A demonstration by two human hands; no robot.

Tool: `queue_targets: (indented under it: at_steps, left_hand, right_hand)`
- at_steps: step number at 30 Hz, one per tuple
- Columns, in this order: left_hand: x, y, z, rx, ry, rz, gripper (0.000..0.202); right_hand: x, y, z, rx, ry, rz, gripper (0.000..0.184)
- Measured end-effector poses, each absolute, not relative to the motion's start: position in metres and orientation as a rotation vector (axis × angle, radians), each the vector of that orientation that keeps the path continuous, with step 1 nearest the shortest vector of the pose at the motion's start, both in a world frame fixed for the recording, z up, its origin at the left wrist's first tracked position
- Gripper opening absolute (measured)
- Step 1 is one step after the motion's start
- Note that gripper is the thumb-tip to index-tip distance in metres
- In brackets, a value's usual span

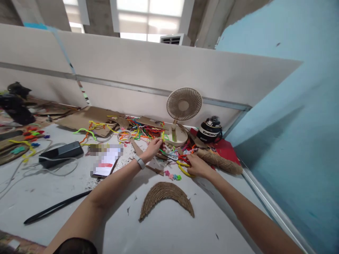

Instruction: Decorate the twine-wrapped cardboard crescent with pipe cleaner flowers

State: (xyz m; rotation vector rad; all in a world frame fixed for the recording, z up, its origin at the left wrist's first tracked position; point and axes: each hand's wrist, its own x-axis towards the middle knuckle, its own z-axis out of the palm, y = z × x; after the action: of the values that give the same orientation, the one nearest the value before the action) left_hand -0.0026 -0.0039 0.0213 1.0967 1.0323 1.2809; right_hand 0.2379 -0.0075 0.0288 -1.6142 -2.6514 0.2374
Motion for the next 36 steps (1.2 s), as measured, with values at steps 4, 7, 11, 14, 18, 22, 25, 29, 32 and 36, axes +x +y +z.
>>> queue_targets:
  at_steps: [4,7,11,14,18,22,25,29,32,36]
  left_hand:
    - [-0.006,0.001,0.017,1.096,1.032,1.296,0.021]
    - [-0.008,0.002,0.014,1.107,1.030,1.298,0.020]
    - [-0.009,0.004,0.012,1.107,1.041,1.309,0.019]
    - [-0.010,0.005,0.014,1.085,1.058,1.342,0.021]
    - [-0.014,0.006,0.019,1.054,1.078,1.404,0.022]
    - [-0.017,0.007,0.021,1.045,1.099,1.443,0.021]
    - [-0.017,0.009,0.018,1.061,1.117,1.440,0.021]
    - [-0.018,0.012,0.014,1.111,1.151,1.435,0.025]
    - [-0.018,0.012,0.012,1.161,1.170,1.421,0.025]
    - [-0.016,0.011,0.010,1.270,1.198,1.353,0.026]
  right_hand:
    - [0.237,0.001,0.031,-1.692,-2.689,0.224,0.024]
    - [0.240,0.003,0.036,-1.743,-2.704,0.247,0.014]
    - [0.250,0.005,0.043,-1.760,-2.701,0.277,0.010]
    - [0.260,0.006,0.044,-1.760,-2.666,0.304,0.018]
    - [0.275,0.007,0.045,-1.698,-2.638,0.473,0.032]
    - [0.290,0.006,0.051,-1.564,-2.618,0.691,0.039]
    - [0.296,0.005,0.054,-1.522,-2.499,0.802,0.040]
    - [0.288,0.003,0.045,-1.489,-2.249,1.075,0.038]
    - [0.277,0.004,0.031,-1.404,-2.171,1.030,0.041]
    - [0.257,0.007,0.022,-1.316,-2.168,0.768,0.039]
